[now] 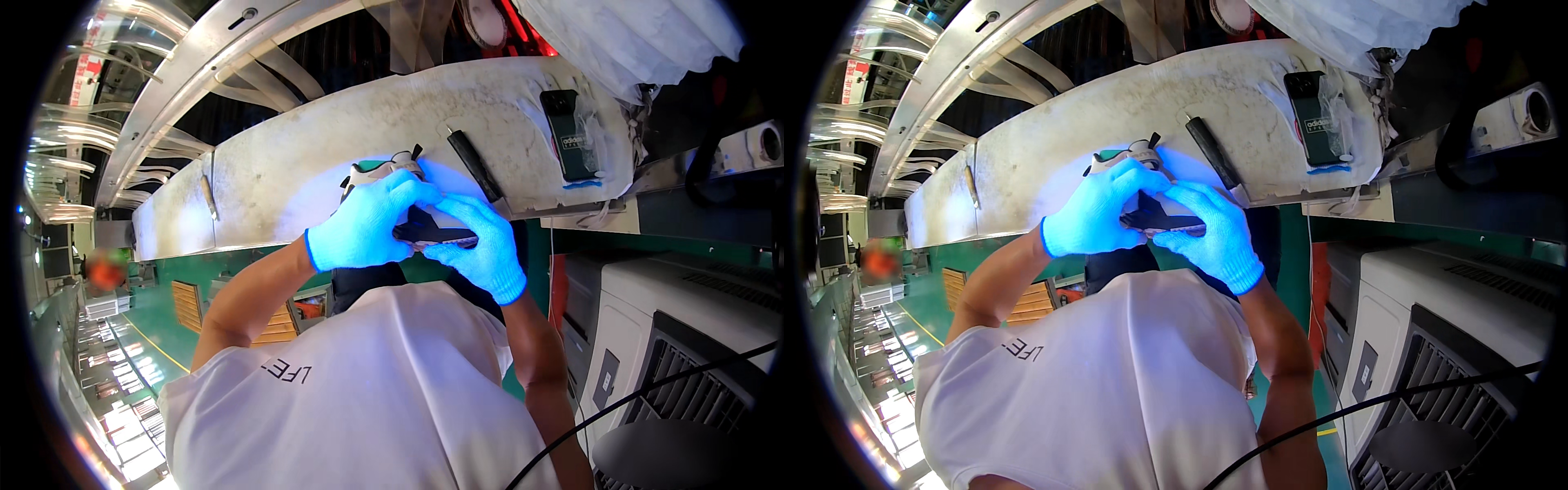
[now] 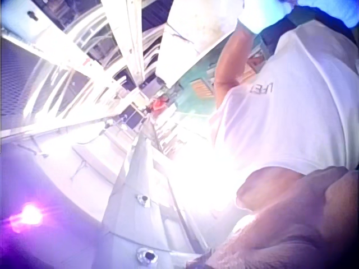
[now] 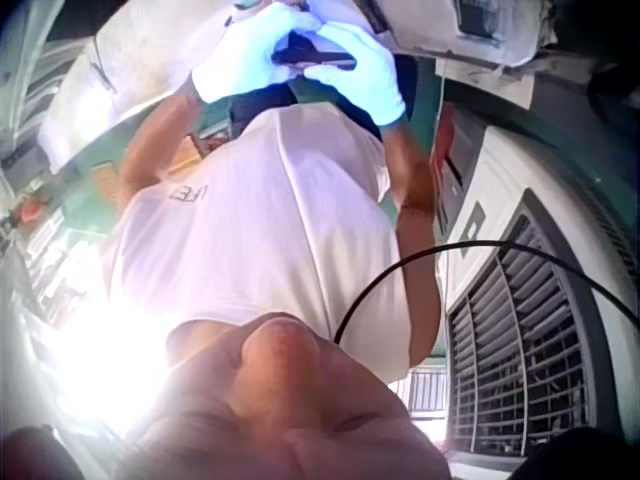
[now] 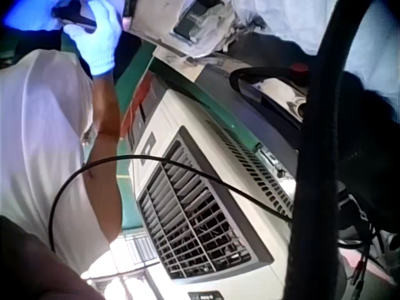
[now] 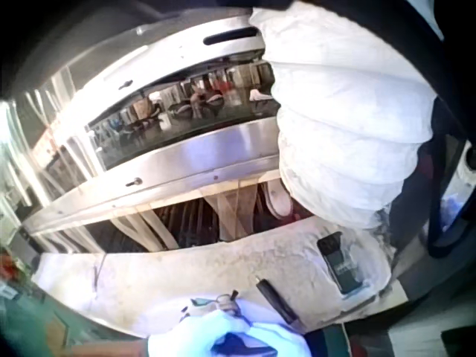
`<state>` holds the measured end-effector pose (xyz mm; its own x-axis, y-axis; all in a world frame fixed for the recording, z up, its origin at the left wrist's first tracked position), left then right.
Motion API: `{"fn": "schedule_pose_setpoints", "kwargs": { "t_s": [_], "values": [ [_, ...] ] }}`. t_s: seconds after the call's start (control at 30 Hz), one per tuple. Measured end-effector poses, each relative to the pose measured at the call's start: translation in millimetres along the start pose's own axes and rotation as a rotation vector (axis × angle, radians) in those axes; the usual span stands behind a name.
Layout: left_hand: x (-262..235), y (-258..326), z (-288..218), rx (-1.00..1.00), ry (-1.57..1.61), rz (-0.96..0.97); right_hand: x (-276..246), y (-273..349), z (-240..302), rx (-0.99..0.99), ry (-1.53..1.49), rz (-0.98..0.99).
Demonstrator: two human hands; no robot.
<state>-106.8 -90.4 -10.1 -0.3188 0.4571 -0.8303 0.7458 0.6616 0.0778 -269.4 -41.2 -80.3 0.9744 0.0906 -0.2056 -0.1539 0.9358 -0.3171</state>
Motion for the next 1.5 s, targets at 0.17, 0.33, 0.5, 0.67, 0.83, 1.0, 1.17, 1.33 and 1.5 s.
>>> {"fn": "schedule_pose_setpoints", "kwargs": {
  "t_s": [0.17,0.33,0.5,0.67,0.83,1.0,1.17,1.33,1.5],
  "values": [
    [-2.9,-13.7,2.8,-0.073,0.083,0.069,-4.5,-4.2,10.2,-0.024,0.005,-0.017],
    [-3.4,-20.6,6.9,0.081,0.056,0.008,-1.8,-6.1,14.7,-0.088,0.042,-0.055],
    [-7.1,-23.9,16.8,-0.079,0.205,0.171,13.7,-15.7,25.2,-0.232,0.369,0.211],
    [0.3,-18.9,26.3,0.067,0.183,0.06,22.0,-25.4,40.8,-0.31,0.538,0.395],
    [-1.8,-13.8,30.2,0.17,0.194,0.003,32.6,-36.9,46.3,-0.133,0.52,0.562],
    [-15.0,2.8,78.5,-0.113,1.335,-0.192,28.2,-41.2,40.9,0.066,0.537,0.532],
    [-15.1,94.5,156.7,-0.234,0.95,-0.602,16.5,-7.6,50.1,-0.019,0.449,0.069],
    [-13.9,114.1,166.0,-0.168,0.594,-0.557,28.5,-49.8,-11.6,0.08,0.181,-0.042],
    [-70.7,75.6,125.4,0.016,-0.041,-0.402,41.2,-109.7,-73.8,0.644,-0.457,-0.052]
  ]
}}
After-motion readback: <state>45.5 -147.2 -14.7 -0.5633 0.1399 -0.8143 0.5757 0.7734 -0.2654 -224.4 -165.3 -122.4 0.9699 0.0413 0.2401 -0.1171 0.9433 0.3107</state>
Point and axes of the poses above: each hand's wrist, its own y-axis away from the middle knuckle, its own x-axis out of the palm, z = x × y, the point moved 8 cm from there along -y, towards the middle knuckle, and after that the axes turned 7 degrees about -y, right-handed, at the moved point
